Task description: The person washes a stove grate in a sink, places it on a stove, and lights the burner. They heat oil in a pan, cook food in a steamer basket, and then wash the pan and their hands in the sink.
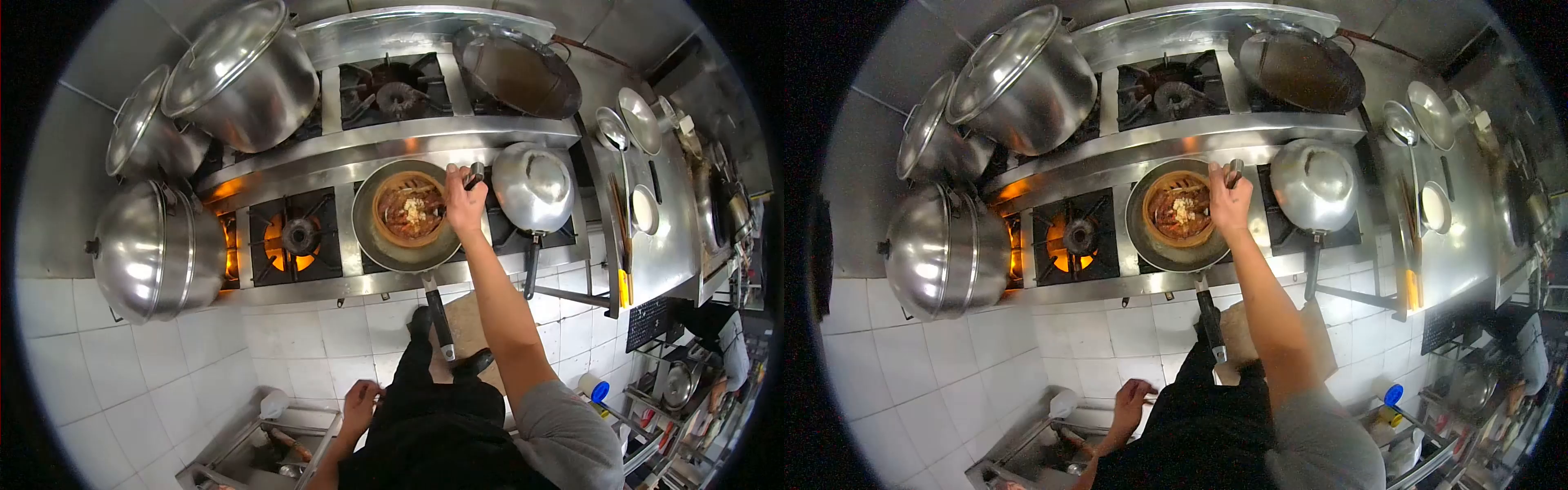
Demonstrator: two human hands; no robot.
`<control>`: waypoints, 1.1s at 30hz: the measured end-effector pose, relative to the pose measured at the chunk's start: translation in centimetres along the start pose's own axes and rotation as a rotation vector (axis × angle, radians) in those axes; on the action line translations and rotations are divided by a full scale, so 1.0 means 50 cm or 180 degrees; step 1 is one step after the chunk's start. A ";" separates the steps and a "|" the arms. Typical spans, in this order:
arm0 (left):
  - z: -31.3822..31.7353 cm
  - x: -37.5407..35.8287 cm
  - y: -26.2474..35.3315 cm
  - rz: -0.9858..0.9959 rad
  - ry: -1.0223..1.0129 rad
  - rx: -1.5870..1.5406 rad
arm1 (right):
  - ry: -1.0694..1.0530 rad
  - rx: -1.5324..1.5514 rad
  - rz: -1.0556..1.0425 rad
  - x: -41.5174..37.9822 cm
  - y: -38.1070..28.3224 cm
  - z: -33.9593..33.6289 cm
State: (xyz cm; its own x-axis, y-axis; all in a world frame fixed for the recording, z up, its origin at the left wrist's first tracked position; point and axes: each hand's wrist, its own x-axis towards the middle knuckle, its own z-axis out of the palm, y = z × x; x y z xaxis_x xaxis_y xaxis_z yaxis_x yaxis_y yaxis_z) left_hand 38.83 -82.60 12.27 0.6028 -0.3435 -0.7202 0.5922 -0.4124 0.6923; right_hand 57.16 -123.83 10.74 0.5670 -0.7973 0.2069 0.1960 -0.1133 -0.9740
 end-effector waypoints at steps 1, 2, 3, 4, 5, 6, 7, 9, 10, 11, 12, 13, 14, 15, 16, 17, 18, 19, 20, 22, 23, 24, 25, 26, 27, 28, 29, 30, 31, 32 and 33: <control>0.019 0.018 0.008 0.0053 -0.0246 -0.0255 | 0.0010 0.0014 0.0023 0.000 -0.006 0.003; 0.035 0.044 0.004 0.0182 -0.0740 -0.0710 | 0.0031 -0.0008 0.0143 0.000 -0.016 0.007; 0.070 0.082 -0.004 0.0015 -0.0931 -0.0553 | 0.0050 -0.0030 0.0250 0.003 -0.023 0.011; 0.106 0.115 -0.018 0.0075 -0.1076 -0.0435 | 0.0079 -0.0094 0.0176 0.008 -0.016 0.009; 0.137 0.137 -0.012 0.0071 -0.1200 -0.0541 | 0.0103 -0.0092 0.0169 0.016 -0.016 0.009; 0.162 0.156 -0.004 0.0065 -0.1331 -0.0654 | 0.0156 -0.0027 0.0094 0.025 -0.017 0.006; 0.180 0.174 0.005 0.0066 -0.1357 -0.0641 | 0.0209 0.0033 0.0019 0.029 -0.019 0.001; 0.201 0.198 0.021 0.0030 -0.1484 -0.0849 | 0.0219 -0.0006 0.0065 0.034 -0.080 -0.014; 0.199 0.200 0.028 0.0027 -0.1509 -0.0828 | 0.0205 -0.0004 0.0001 0.040 -0.103 -0.024; 0.189 0.204 0.040 0.0002 -0.1537 -0.0815 | 0.0190 0.0007 -0.0076 0.047 -0.127 -0.032; 0.180 0.208 0.051 -0.0021 -0.1562 -0.0795 | 0.0122 0.0329 -0.0067 0.047 -0.155 -0.049; 0.177 0.215 0.060 -0.0010 -0.1587 -0.0763 | 0.0132 0.0532 -0.0029 0.048 -0.185 -0.066; 0.177 0.229 0.060 -0.0074 -0.1495 -0.0931 | 0.0257 0.0570 -0.0032 0.046 -0.218 -0.085; 0.177 0.247 0.062 -0.0139 -0.1400 -0.1091 | 0.0388 0.0613 -0.0035 0.042 -0.250 -0.104; 0.185 0.270 0.066 -0.0344 -0.1383 -0.1378 | 0.0399 0.0715 -0.0104 0.036 -0.282 -0.128; 0.192 0.292 0.078 -0.0368 -0.1429 -0.1332 | 0.0416 0.0801 -0.0162 0.027 -0.310 -0.157; 0.194 0.304 0.087 -0.0505 -0.1500 -0.1559 | 0.0558 0.0517 -0.0251 0.019 -0.329 -0.188; 0.186 0.309 0.073 -0.0687 -0.1538 -0.1793 | 0.0526 0.0533 -0.0376 0.007 -0.348 -0.224; 0.167 0.327 0.029 -0.0506 -0.1323 -0.1126 | 0.0479 0.0716 -0.0254 -0.011 -0.385 -0.253; 0.138 0.419 -0.068 0.0370 -0.0742 0.0798 | 0.1211 0.0734 -0.0168 -0.043 -0.424 -0.302; 0.124 0.447 -0.113 0.0989 -0.0328 0.2044 | 0.1018 0.0552 -0.0134 -0.069 -0.434 -0.362; 0.117 0.459 -0.121 0.1494 0.0008 0.2448 | 0.1131 0.0613 -0.0290 -0.091 -0.440 -0.400; 0.111 0.477 -0.125 0.2019 0.0342 0.2829 | 0.1246 0.0666 -0.0455 -0.113 -0.446 -0.434; 0.105 0.494 -0.127 0.2334 0.0384 0.2983 | 0.1224 0.0565 -0.0460 -0.141 -0.465 -0.465; 0.111 0.488 -0.103 0.1977 0.0313 0.3068 | 0.1215 0.0459 -0.0476 -0.169 -0.485 -0.496; 0.114 0.496 -0.088 0.2227 0.0190 0.3162 | 0.1512 0.0500 -0.0383 -0.197 -0.489 -0.536; 0.115 0.525 -0.094 0.1979 -0.0246 0.2940 | 0.1269 0.0317 -0.0694 -0.230 -0.489 -0.576; 0.118 0.558 -0.109 0.2504 -0.0242 0.3478 | 0.1377 0.0282 -0.0687 -0.262 -0.496 -0.611; 0.128 0.573 -0.120 0.2588 -0.0192 0.3355 | 0.1521 0.0245 -0.0680 -0.297 -0.506 -0.636; 0.143 0.534 -0.071 0.2372 -0.0260 0.3624 | 0.1813 0.0283 -0.0634 -0.321 -0.512 -0.649; 0.134 0.575 -0.116 0.2620 -0.0287 0.3807 | 0.1962 0.0212 -0.0597 -0.357 -0.526 -0.683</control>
State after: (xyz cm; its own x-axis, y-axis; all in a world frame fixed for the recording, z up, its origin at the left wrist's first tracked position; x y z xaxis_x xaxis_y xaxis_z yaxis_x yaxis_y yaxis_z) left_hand 49.12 -95.75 -12.77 0.4834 -0.8572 -0.1774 -0.7154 -0.5037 0.4843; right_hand 14.55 -126.84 29.52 -0.0413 -0.9639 0.2630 0.3075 -0.2627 -0.9146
